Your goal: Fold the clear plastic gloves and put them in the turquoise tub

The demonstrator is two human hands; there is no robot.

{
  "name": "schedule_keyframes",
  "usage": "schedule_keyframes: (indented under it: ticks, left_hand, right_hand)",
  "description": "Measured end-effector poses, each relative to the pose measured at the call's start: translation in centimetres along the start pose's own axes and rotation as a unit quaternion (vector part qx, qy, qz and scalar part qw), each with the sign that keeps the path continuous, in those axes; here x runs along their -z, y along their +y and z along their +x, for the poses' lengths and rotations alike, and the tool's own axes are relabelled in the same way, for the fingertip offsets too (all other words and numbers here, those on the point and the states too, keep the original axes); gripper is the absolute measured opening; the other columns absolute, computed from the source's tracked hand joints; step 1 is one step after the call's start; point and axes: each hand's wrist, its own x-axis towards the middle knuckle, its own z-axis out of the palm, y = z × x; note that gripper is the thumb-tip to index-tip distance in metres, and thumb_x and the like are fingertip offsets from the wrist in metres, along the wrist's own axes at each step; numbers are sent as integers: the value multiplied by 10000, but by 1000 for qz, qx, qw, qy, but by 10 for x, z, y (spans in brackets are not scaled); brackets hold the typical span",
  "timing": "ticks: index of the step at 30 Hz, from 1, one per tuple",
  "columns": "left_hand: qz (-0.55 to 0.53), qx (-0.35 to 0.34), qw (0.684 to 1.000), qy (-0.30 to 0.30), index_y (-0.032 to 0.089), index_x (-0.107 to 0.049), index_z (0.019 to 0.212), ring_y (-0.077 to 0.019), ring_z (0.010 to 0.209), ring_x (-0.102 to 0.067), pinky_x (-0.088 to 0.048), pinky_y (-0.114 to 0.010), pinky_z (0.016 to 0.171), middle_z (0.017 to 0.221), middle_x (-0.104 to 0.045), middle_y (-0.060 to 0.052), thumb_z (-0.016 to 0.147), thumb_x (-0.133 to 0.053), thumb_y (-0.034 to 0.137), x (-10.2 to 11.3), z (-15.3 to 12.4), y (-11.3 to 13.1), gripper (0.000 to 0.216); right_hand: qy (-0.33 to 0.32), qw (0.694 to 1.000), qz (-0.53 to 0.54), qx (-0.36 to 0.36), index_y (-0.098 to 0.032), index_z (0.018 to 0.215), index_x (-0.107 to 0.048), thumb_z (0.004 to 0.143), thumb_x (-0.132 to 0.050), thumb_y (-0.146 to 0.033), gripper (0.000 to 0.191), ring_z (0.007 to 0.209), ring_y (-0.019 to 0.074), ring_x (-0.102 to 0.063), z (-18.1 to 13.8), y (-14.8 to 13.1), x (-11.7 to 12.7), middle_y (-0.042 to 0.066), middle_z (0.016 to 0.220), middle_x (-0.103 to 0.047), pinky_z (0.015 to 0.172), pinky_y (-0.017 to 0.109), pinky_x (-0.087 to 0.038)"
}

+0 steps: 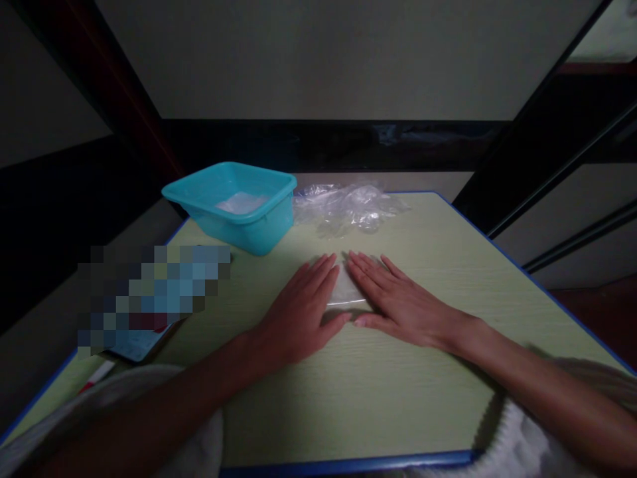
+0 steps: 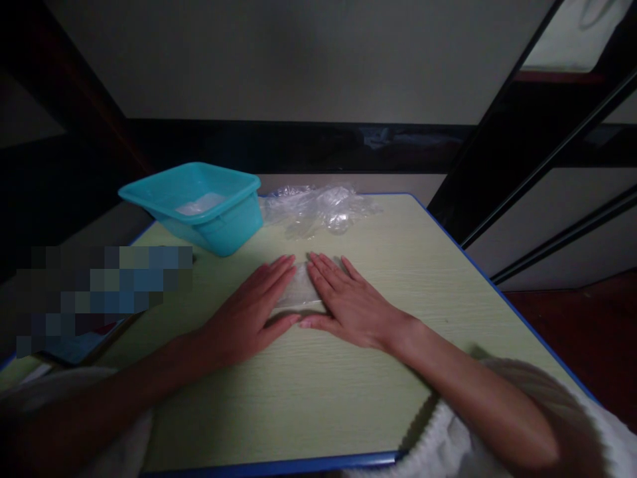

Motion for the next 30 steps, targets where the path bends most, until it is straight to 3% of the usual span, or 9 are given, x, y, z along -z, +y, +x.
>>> schedule_keyframes:
  ticks: [4, 9, 20, 27, 30]
  left_hand:
    - [44, 2, 996, -80, 19, -296, 1366, -280, 1374, -189, -213, -471, 1097, 1465, -261, -199, 894, -393, 409, 0, 1, 3, 620]
    - [77, 15, 990, -113, 4, -295, 1375, -294, 1372, -188, -207, -471, 1097, 1473, -232, -195, 904, -375, 437, 2, 1, 5, 645]
    - [75, 6, 993, -87, 12, -314, 1363, -296, 1373, -183, -221, -490, 1085, 1468, -246, -201, 903, -353, 456, -1, 0, 4, 640]
    - [58, -20, 997, -39, 5, -300, 1365, -258, 1380, -174, -170, -483, 1106, 1465, -266, -191, 887, -309, 279, 1, -1, 10, 551]
    - [47, -29, 997, -47, 6, -303, 1362, -247, 1380, -175, -166, -475, 1110, 1465, -272, -186, 874, -285, 223, 1, -1, 12, 535]
  right_hand:
    - [-10, 1000, -3, -4, -39, 1431, -172, 842, -239, -678, 872, 1371, 278, -96, 1, -1, -4, 226, 1466, -136, 1093, 533, -134]
    - [-20, 1000, 1, -16, -47, 1433, -173, 833, -243, -689, 882, 1369, 286, -70, 0, -1, -4, 219, 1470, -135, 1095, 529, -130]
    - [-23, 998, -11, -57, -51, 1432, -177, 794, -222, -737, 939, 1366, 325, -57, -1, 2, -6, 210, 1479, -106, 1076, 567, -140]
    - [-17, 998, -15, -63, -82, 1442, -163, 803, -233, -724, 909, 1366, 335, -48, 1, -8, -9, 206, 1483, -99, 1067, 583, -143]
    - [-9, 999, -14, -50, -106, 1448, -143, 820, -245, -700, 871, 1368, 332, -52, 1, -11, -11, 197, 1488, -110, 1061, 595, -147]
